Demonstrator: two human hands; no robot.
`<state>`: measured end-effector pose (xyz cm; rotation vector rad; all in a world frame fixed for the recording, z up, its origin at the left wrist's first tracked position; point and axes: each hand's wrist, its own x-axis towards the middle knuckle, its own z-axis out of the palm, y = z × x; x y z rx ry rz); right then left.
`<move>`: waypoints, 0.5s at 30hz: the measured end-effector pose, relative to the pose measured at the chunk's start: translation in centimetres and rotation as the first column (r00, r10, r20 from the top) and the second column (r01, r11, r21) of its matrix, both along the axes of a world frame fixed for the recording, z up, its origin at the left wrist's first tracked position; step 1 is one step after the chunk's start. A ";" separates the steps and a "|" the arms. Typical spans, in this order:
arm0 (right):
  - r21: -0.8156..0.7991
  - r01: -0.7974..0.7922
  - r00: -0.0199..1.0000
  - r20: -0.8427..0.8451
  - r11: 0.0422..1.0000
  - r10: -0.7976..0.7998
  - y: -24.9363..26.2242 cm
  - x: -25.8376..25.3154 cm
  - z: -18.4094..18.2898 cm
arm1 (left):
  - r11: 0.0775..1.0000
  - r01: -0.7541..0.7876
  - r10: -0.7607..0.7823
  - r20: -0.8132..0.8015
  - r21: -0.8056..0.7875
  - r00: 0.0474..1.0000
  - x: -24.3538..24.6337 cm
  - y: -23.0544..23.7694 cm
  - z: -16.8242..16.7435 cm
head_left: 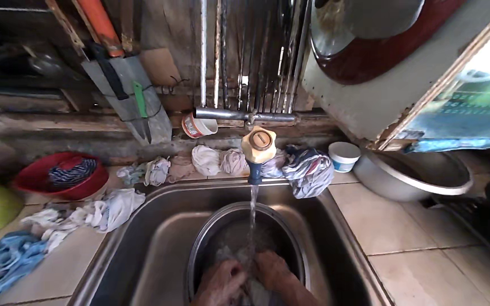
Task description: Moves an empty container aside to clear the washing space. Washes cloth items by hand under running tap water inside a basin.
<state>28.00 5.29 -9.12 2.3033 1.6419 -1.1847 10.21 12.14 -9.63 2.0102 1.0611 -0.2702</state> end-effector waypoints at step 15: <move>0.809 -0.199 0.913 0.359 0.554 -0.197 3.9 12.1 11.3 | 0.966 0.223 -0.203 -0.145 0.134 0.968 0.8 -2.3 -0.7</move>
